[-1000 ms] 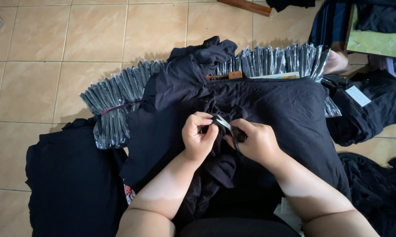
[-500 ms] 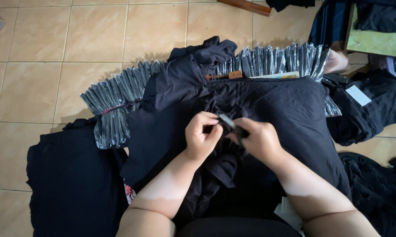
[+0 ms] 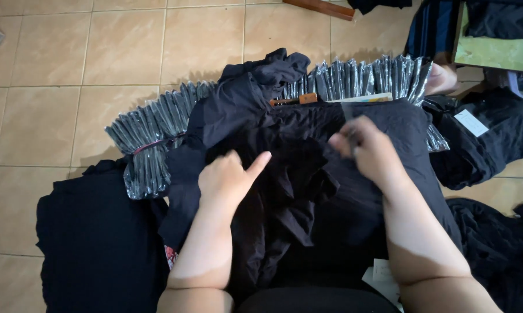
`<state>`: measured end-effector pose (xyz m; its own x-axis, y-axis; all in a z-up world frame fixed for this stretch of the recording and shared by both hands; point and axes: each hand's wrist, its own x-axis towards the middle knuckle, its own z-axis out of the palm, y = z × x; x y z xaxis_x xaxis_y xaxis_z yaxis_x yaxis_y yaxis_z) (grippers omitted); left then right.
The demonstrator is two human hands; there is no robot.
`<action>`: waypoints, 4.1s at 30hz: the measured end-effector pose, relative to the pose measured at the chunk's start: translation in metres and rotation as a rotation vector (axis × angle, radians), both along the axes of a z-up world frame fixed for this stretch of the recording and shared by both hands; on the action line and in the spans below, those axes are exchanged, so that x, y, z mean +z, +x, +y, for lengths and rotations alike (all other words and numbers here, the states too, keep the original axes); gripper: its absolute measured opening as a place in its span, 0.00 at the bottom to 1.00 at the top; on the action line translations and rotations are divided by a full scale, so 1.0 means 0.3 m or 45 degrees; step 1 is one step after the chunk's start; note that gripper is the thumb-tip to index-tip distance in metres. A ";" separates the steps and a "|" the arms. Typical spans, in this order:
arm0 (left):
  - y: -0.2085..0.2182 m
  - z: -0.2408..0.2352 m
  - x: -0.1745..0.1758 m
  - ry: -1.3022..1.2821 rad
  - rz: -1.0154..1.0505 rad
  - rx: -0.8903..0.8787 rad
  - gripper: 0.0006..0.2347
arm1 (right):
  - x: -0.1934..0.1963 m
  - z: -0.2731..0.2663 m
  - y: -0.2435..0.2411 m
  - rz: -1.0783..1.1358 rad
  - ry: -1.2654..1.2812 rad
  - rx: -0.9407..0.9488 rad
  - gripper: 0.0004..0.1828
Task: The person uses scissors to cut a piece of black fabric, trimming the edges and removing excess material. They handle the fabric with both hands, adjusting its position on their lap while cutting.
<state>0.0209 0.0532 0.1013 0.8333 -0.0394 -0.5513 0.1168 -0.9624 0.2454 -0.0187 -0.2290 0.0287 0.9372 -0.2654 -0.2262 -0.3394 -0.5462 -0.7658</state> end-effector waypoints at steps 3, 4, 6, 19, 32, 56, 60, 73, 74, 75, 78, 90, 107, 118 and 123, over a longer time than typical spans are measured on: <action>0.022 -0.017 0.035 -0.074 0.337 -0.109 0.45 | 0.114 0.079 0.009 0.549 -0.169 0.320 0.21; 0.023 -0.031 0.024 -0.074 0.333 -0.111 0.45 | 0.058 0.080 0.009 0.545 -0.169 0.318 0.21; 0.019 -0.058 -0.001 -0.100 0.400 -0.314 0.46 | -0.055 0.083 -0.003 0.338 0.274 0.320 0.22; -0.100 -0.088 -0.016 -1.015 0.066 -0.206 0.41 | -0.131 0.199 -0.073 -0.620 1.253 0.403 0.30; -0.150 -0.059 -0.118 -1.601 -0.503 -0.423 0.39 | -0.111 0.125 -0.067 -0.760 1.618 0.605 0.26; -0.084 -0.140 -0.053 -1.028 0.111 0.055 0.50 | 0.008 0.129 -0.100 -0.844 0.468 0.047 0.13; -0.079 -0.133 -0.072 -1.067 0.065 0.068 0.48 | 0.015 0.099 -0.083 -0.852 0.709 -0.098 0.14; -0.123 -0.093 -0.123 -1.478 -0.063 -0.262 0.53 | -0.124 -0.114 0.029 -1.199 0.659 -0.547 0.25; -0.143 -0.097 -0.125 -1.240 -0.073 -0.522 0.61 | -0.112 -0.101 0.037 -1.182 0.658 -0.535 0.19; -0.163 -0.102 -0.127 -0.991 -0.087 -0.774 0.69 | -0.099 -0.089 0.045 -1.169 0.655 -0.522 0.14; -0.278 -0.184 -0.154 -0.247 -0.342 -0.923 0.65 | -0.120 -0.037 0.066 -1.160 0.596 -0.506 0.12; -0.152 -0.224 -0.021 -1.439 0.587 -0.730 0.32 | -0.209 -0.047 0.080 -1.010 0.664 -0.261 0.15; 0.672 -0.476 -0.187 0.270 -0.177 -0.842 0.40 | -0.214 -0.022 0.096 -0.793 0.713 -0.225 0.19; 0.856 -0.127 -0.494 -0.855 -0.469 0.582 0.39 | -0.220 -0.044 0.096 -0.731 0.705 -0.182 0.21; 0.404 -0.078 -0.150 -1.552 -0.545 -0.039 0.44 | -0.166 -0.012 0.077 -0.695 1.101 -0.117 0.22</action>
